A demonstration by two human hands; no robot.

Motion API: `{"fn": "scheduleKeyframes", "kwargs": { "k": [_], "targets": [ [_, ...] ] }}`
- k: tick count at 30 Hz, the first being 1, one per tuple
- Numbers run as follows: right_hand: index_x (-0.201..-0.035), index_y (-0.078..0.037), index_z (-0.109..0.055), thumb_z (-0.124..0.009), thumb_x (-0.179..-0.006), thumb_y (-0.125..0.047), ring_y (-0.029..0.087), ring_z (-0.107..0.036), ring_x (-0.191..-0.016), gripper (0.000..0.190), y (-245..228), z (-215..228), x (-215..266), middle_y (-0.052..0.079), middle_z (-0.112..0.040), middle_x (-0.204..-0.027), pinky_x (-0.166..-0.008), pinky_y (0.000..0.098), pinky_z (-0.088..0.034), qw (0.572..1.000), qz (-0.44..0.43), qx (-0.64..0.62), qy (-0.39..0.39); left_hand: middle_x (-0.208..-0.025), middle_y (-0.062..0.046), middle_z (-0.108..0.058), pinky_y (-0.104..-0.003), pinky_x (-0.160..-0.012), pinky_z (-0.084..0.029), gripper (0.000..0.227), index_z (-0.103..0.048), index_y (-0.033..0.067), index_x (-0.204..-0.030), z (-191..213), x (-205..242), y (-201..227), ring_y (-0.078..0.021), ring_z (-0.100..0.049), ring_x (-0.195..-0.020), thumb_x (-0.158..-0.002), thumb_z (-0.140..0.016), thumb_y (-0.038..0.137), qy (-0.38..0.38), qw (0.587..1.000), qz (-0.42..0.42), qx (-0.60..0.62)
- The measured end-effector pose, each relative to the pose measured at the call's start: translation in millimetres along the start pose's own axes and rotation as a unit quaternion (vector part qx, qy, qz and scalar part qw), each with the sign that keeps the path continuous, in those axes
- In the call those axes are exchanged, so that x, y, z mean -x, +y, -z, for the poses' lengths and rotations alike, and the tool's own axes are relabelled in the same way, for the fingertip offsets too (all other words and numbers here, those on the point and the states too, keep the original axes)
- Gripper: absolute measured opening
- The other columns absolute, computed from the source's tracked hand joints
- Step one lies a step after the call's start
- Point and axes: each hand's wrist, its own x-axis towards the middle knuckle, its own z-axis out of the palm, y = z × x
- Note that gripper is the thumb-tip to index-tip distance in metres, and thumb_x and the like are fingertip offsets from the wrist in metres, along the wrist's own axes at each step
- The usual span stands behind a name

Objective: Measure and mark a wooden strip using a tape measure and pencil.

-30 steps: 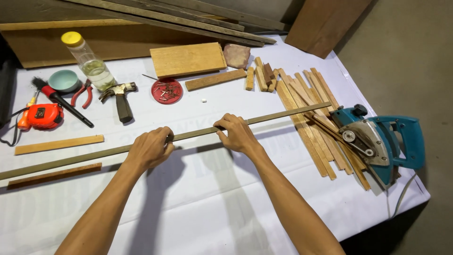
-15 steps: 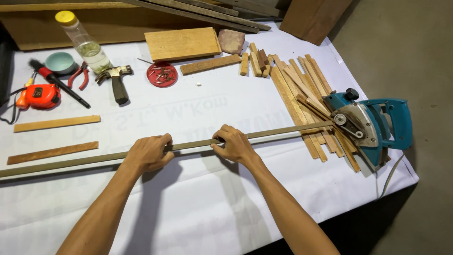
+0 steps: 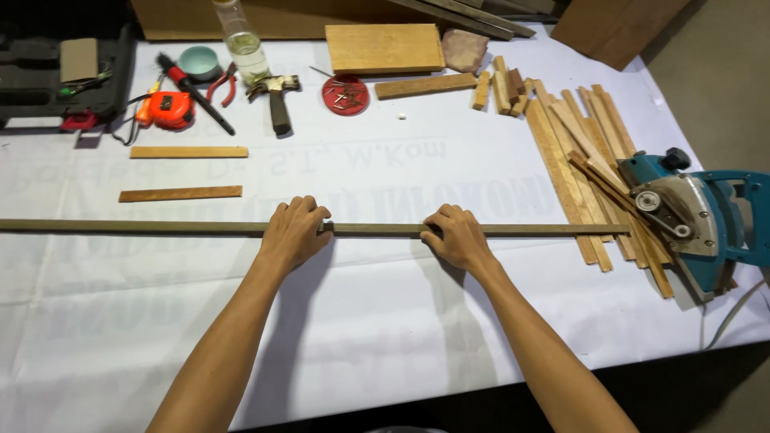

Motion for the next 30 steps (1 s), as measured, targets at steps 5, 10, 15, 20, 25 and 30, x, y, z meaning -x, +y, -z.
{"fn": "scheduleKeyframes", "kwargs": {
  "k": [5,10,15,20,25,30],
  "targets": [
    [-0.106,-0.012,-0.078,-0.084,-0.077,-0.028,0.024,-0.061,-0.088,0.033,-31,-2,-8,0.005,-0.070,-0.097,-0.085,0.0395,-0.050,1.000,0.024,-0.012,-0.010,-0.101,-0.002,-0.066,-0.037,-0.088,-0.049,0.018,-0.075,0.0184,-0.100,2,11,-37,-0.0215,-0.061,-0.102,-0.085,-0.078,0.028,-0.046,0.998,0.026,-0.017],
    [-0.106,-0.014,-0.079,-0.080,-0.084,-0.026,0.019,-0.062,-0.088,0.025,-38,-31,-25,0.001,-0.071,-0.096,-0.086,0.0367,-0.051,0.998,0.057,-0.003,0.009,-0.096,-0.003,-0.066,-0.040,-0.084,-0.050,0.016,-0.075,0.0201,-0.100,-4,10,-60,-0.0222,-0.063,-0.097,-0.087,-0.077,0.029,-0.004,1.000,0.007,-0.017],
    [-0.105,-0.014,-0.080,-0.081,-0.084,-0.025,0.018,-0.060,-0.085,0.024,-36,-35,-37,0.001,-0.071,-0.095,-0.084,0.0374,-0.048,0.996,0.055,0.018,0.064,-0.093,-0.003,-0.065,-0.040,-0.082,-0.049,0.019,-0.074,0.0174,-0.099,0,-2,-62,-0.0226,-0.061,-0.094,-0.087,-0.077,0.032,0.014,1.000,0.004,-0.010],
    [-0.103,-0.016,-0.082,-0.084,-0.079,-0.028,0.020,-0.055,-0.088,0.027,-43,-34,-51,0.002,-0.065,-0.096,-0.081,0.0364,-0.048,0.993,0.032,0.051,0.100,-0.092,-0.002,-0.065,-0.039,-0.082,-0.049,0.017,-0.074,0.0166,-0.100,-9,-15,-66,-0.0204,-0.061,-0.094,-0.088,-0.076,0.029,0.022,0.999,0.025,-0.005],
    [-0.104,-0.017,-0.082,-0.084,-0.080,-0.029,0.020,-0.053,-0.089,0.028,-38,-42,-58,0.000,-0.063,-0.096,-0.081,0.0354,-0.049,0.995,0.003,0.059,0.081,-0.094,-0.001,-0.066,-0.039,-0.083,-0.049,0.018,-0.075,0.0168,-0.100,-19,-19,-71,-0.0194,-0.061,-0.095,-0.085,-0.077,0.027,0.042,0.999,0.022,0.006],
    [-0.104,-0.012,-0.081,-0.084,-0.079,-0.023,0.021,-0.055,-0.090,0.027,-47,-31,-53,0.003,-0.063,-0.099,-0.081,0.0367,-0.050,0.996,0.002,0.024,0.086,-0.099,-0.003,-0.068,-0.039,-0.086,-0.052,0.014,-0.075,0.0159,-0.102,2,-18,-70,-0.0224,-0.063,-0.098,-0.090,-0.073,0.023,-0.008,1.000,0.012,0.015]
  ]
}}
